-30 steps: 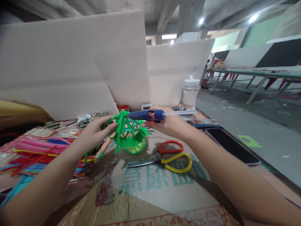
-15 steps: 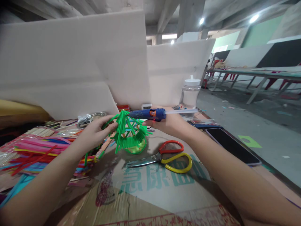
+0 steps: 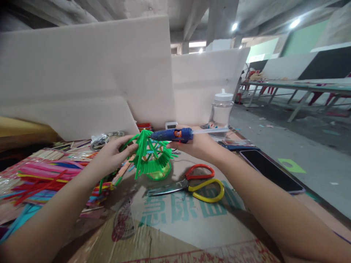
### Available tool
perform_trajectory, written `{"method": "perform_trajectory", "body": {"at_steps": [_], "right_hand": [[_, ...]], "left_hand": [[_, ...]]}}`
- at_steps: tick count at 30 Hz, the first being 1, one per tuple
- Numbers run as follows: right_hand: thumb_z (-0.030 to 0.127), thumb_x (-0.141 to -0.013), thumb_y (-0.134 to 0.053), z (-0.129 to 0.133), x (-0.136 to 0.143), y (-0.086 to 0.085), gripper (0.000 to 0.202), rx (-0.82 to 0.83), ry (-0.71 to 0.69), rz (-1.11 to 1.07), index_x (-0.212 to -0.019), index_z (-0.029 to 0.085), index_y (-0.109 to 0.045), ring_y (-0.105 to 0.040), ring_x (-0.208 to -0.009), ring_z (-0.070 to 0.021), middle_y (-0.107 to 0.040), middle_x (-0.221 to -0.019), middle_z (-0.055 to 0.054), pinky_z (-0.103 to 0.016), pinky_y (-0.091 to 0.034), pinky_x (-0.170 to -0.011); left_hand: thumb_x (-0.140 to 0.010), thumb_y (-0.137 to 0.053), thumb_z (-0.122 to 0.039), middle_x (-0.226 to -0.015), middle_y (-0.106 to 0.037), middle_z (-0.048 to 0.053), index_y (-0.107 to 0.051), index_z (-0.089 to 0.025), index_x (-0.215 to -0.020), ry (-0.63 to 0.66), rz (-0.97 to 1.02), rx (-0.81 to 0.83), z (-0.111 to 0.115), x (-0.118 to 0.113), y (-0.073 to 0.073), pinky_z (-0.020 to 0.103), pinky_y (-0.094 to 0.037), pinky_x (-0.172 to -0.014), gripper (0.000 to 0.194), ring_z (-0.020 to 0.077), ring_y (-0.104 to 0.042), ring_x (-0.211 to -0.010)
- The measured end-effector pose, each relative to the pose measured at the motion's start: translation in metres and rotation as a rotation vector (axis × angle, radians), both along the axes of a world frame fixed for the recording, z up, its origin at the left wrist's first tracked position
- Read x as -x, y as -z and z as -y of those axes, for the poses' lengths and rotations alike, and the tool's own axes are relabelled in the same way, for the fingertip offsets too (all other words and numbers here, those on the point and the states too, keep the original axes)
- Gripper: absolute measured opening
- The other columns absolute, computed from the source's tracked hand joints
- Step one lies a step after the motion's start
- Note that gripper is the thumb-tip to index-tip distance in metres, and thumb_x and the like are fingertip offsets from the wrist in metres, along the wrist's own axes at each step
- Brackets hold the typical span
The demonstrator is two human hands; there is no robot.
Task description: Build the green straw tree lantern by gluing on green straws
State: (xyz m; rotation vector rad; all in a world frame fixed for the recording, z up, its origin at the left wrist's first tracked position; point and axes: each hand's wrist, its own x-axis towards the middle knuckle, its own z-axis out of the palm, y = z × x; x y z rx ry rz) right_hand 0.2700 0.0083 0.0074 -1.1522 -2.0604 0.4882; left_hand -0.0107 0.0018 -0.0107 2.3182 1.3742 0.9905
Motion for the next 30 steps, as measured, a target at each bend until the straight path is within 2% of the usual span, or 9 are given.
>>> {"method": "perform_trajectory", "body": {"at_steps": [6,10,14,18,23,30], "right_hand": [[0.038,-0.077,-0.072,0.0,-0.0011,-0.0011,0.017,-0.023,-0.018,-0.002,-0.081,0.023,-0.065,-0.065,-0.082,-0.0239,-0.067,-0.075,-0.005,-0.032,-0.05,-0.063],[0.036,-0.075,-0.073,-0.001,-0.0033,0.0,0.017,0.003,-0.025,-0.036,-0.082,0.022,-0.066,-0.065,-0.079,-0.0225,-0.067,-0.076,-0.004,-0.031,-0.05,-0.061],[0.04,-0.075,-0.075,-0.0021,-0.0072,0.0006,0.025,0.031,-0.12,-0.063,-0.09,0.021,-0.068,-0.064,-0.073,-0.0201,-0.069,-0.077,-0.003,-0.029,-0.051,-0.06],[0.044,-0.078,-0.073,-0.0029,-0.0093,0.0009,0.03,-0.005,-0.186,-0.055,-0.097,0.021,-0.069,-0.066,-0.082,-0.0222,-0.069,-0.079,-0.004,-0.031,-0.054,-0.066],[0.046,-0.077,-0.074,-0.0025,-0.007,0.0012,0.031,-0.031,-0.131,-0.035,-0.094,0.021,-0.068,-0.065,-0.096,-0.0259,-0.07,-0.089,-0.006,-0.034,-0.054,-0.074],[0.043,-0.076,-0.073,-0.0005,-0.0044,0.0003,0.027,0.033,-0.113,-0.08,-0.089,0.02,-0.067,-0.066,-0.093,-0.0263,-0.07,-0.085,-0.006,-0.034,-0.055,-0.071]], "left_hand": [[-0.094,-0.05,-0.046,-0.124,-0.068,0.007,-0.062,-0.018,-0.126,0.016,0.01,-0.003,0.0004,0.0002,0.0006,0.036,-0.044,-0.096,0.044,0.0254,-0.062,-0.11],[-0.094,-0.05,-0.046,-0.124,-0.068,0.007,-0.062,-0.018,-0.126,0.027,0.021,-0.002,0.0002,0.0006,0.0012,0.035,-0.044,-0.096,0.044,0.0251,-0.062,-0.111],[-0.094,-0.05,-0.047,-0.123,-0.068,0.006,-0.061,-0.018,-0.127,0.016,0.013,-0.003,0.0002,0.0013,0.001,0.036,-0.045,-0.096,0.045,0.0253,-0.062,-0.111],[-0.094,-0.049,-0.047,-0.126,-0.067,0.007,-0.061,-0.017,-0.128,0.01,0.014,0.01,0.0005,0.001,0.0006,0.036,-0.044,-0.097,0.046,0.0256,-0.061,-0.113],[-0.094,-0.05,-0.048,-0.125,-0.068,0.006,-0.061,-0.018,-0.127,0.003,0.011,0.006,-0.0004,0.0005,0.0012,0.036,-0.045,-0.097,0.046,0.0259,-0.062,-0.112],[-0.093,-0.05,-0.047,-0.124,-0.068,0.007,-0.062,-0.019,-0.126,-0.005,0.004,0.004,0.0014,-0.001,0.0,0.037,-0.045,-0.097,0.044,0.0261,-0.062,-0.112]]}}
